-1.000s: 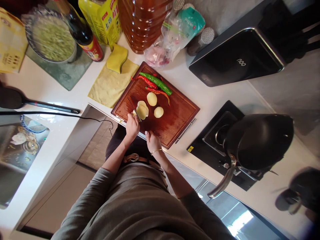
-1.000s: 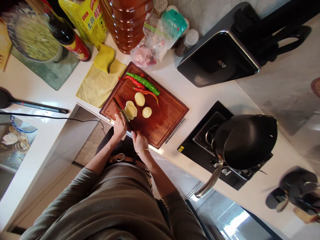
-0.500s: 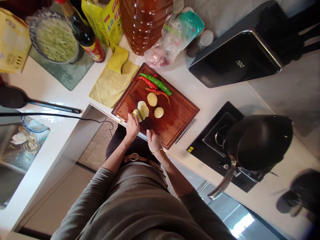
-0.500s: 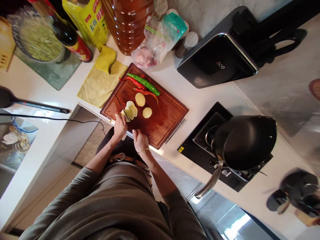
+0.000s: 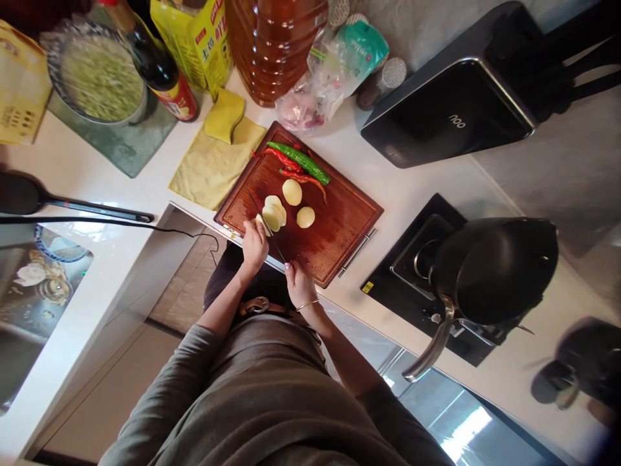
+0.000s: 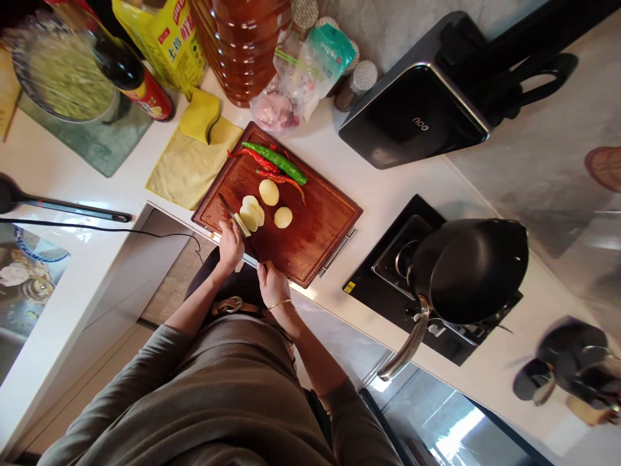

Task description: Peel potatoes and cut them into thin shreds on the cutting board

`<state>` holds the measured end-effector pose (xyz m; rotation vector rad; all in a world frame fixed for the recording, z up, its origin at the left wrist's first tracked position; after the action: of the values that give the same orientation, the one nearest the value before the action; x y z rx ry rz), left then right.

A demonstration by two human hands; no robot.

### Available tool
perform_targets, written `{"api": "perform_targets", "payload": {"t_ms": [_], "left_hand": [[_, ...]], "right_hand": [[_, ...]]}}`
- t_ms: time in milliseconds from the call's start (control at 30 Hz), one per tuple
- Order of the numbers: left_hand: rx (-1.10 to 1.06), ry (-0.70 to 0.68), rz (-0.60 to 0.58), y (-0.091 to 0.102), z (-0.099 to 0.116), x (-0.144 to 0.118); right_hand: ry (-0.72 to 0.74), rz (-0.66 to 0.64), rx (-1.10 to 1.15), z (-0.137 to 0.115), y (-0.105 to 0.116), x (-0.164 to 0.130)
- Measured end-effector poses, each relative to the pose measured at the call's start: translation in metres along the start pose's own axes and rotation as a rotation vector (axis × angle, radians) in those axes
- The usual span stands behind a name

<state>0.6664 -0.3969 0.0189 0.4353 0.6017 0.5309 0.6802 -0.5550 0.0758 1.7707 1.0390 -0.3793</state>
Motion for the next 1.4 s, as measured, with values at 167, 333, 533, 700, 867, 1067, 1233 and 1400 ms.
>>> {"api": "perform_targets", "payload": {"t_ms": [167,333,533,700,867,1067,1233,1400], "left_hand": [[0.006,0.008,0.008,0.0,0.0,0.0],[0.023,0.017,-0.005,-0.001,0.002,0.0],[0.041,0.018,0.002,-0.001,0.002,0.001],[0.034,0.035,0.005,-0.001,0.0,0.0],[0.037,0.036,0.016,-0.002,-0.001,0.0],[0.096,0.066,-0.01,-0.004,0.001,0.0],[0.108,0.094,0.012,-0.004,0.002,0.0],[0.074,0.062,0.029,-0.005,0.0,0.001]], "right_hand": [[-0.019,-0.033,-0.022,0.001,-0.001,0.001],[-0.043,-0.052,-0.062,0.0,-0.001,0.002],[-0.047,-0.076,-0.089,-0.002,0.001,0.008],[-0.056,-0.11,-0.113,-0.006,0.002,0.014],[-0.082,-0.136,-0.15,-0.009,-0.004,0.028],[-0.105,-0.122,-0.125,-0.003,-0.012,0.048],[-0.047,-0.11,-0.08,-0.003,-0.012,0.046],[-0.029,-0.091,-0.012,-0.007,-0.007,0.039]]}}
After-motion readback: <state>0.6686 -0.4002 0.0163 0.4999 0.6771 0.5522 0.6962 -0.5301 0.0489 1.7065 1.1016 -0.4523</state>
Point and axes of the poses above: each hand's wrist, its own x-axis towards the middle knuckle, its own y-axis out of the back of the hand, z = x × y, the point moved 6 cm from there along x, towards the middle knuckle, and after that the axes turned 10 degrees about -z, right-handed, at the moved point
